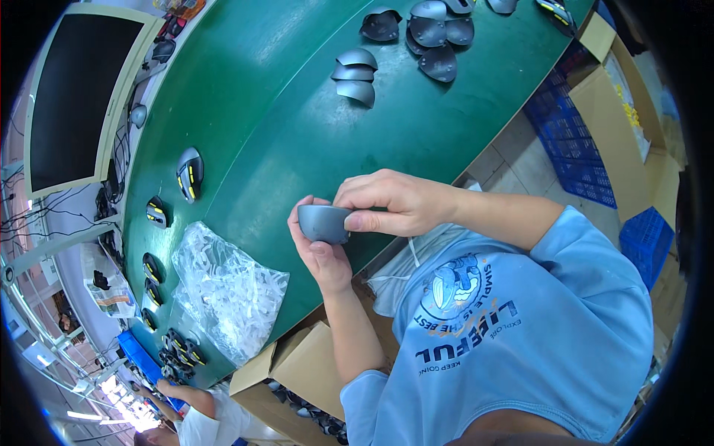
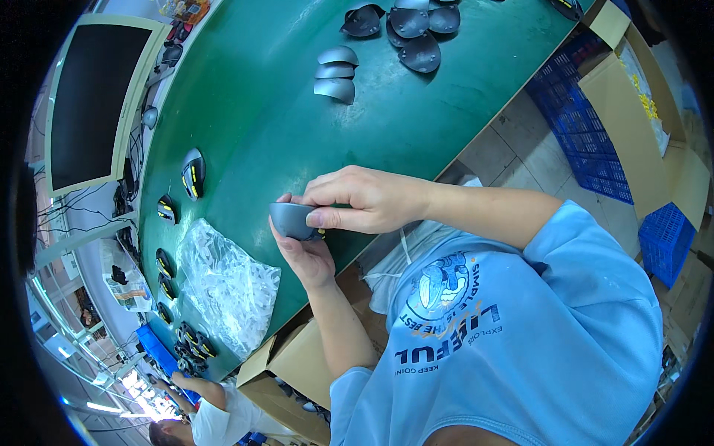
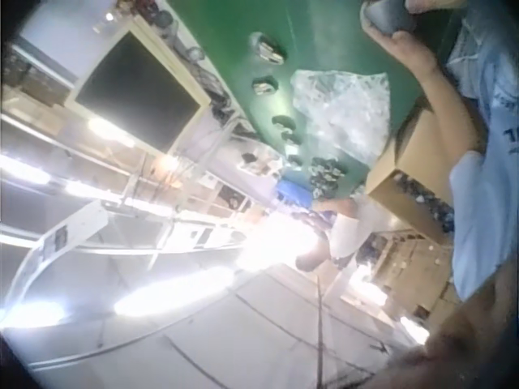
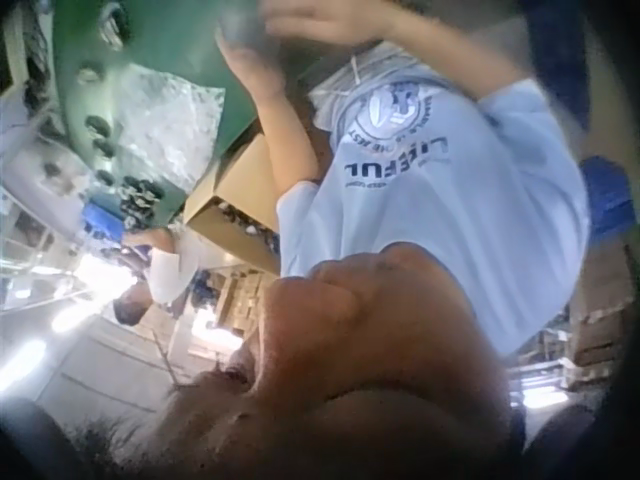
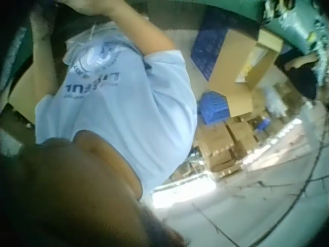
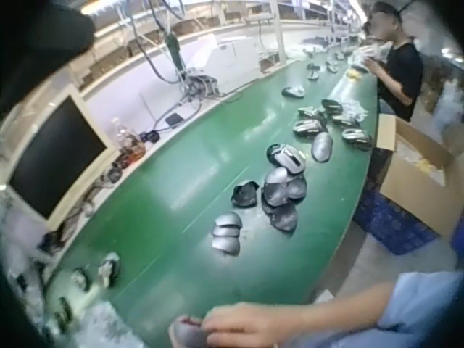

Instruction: The person assembles computer mice by picking up mouse bases, attaching plastic components, pressing top shells onto the bases, and placing the assembled mice onto the table.

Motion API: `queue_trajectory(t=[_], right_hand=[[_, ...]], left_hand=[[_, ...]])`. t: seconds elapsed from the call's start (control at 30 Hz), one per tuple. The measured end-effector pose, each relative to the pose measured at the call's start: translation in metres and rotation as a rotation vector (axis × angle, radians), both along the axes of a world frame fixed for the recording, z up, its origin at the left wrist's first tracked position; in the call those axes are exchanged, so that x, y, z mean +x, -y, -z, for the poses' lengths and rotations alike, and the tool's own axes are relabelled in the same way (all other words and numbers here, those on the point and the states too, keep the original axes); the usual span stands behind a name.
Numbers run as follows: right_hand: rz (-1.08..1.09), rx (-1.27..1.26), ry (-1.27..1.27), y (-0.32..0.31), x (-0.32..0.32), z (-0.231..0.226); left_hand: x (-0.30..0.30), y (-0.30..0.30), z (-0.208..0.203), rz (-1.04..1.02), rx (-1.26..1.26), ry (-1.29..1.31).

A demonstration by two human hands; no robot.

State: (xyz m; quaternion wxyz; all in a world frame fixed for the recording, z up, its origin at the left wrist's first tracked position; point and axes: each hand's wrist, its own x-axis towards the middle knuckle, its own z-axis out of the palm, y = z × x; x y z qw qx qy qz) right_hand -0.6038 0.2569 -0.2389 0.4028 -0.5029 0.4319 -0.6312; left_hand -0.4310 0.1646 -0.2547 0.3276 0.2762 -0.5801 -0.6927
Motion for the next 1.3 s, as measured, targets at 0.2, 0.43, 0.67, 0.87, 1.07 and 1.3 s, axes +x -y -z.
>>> queue_trajectory(t=[0.2,0.43,0.67,0.87,1.07,1.3], right_hand=[[-0.024,0.022,0.026,-0.002,0.002,0.014],[-0.109,0.184,0.072,0.0,0.0,0.018],[-0.024,0.118,-0.485,0.016,-0.012,0.005],[0.031,0.168,-0.246,0.011,-0.011,0.021],[0.083,0.118,-0.463,0.009,-0.01,0.022],[0.111,0.018,-0.451,0.013,-0.012,0.033]], left_hand=[[0.015,0.002,0.007,-0.055,-0.06,0.029],[0.015,0.007,-0.008,-0.097,-0.139,0.205],[0.008,0.031,-0.02,-0.044,-0.796,0.6],[0.004,0.029,-0.025,-0.023,-0.822,0.607],[0.004,0.024,-0.021,0.029,-0.756,0.665],[0.003,0.017,-0.014,-0.097,-0.847,0.669]])
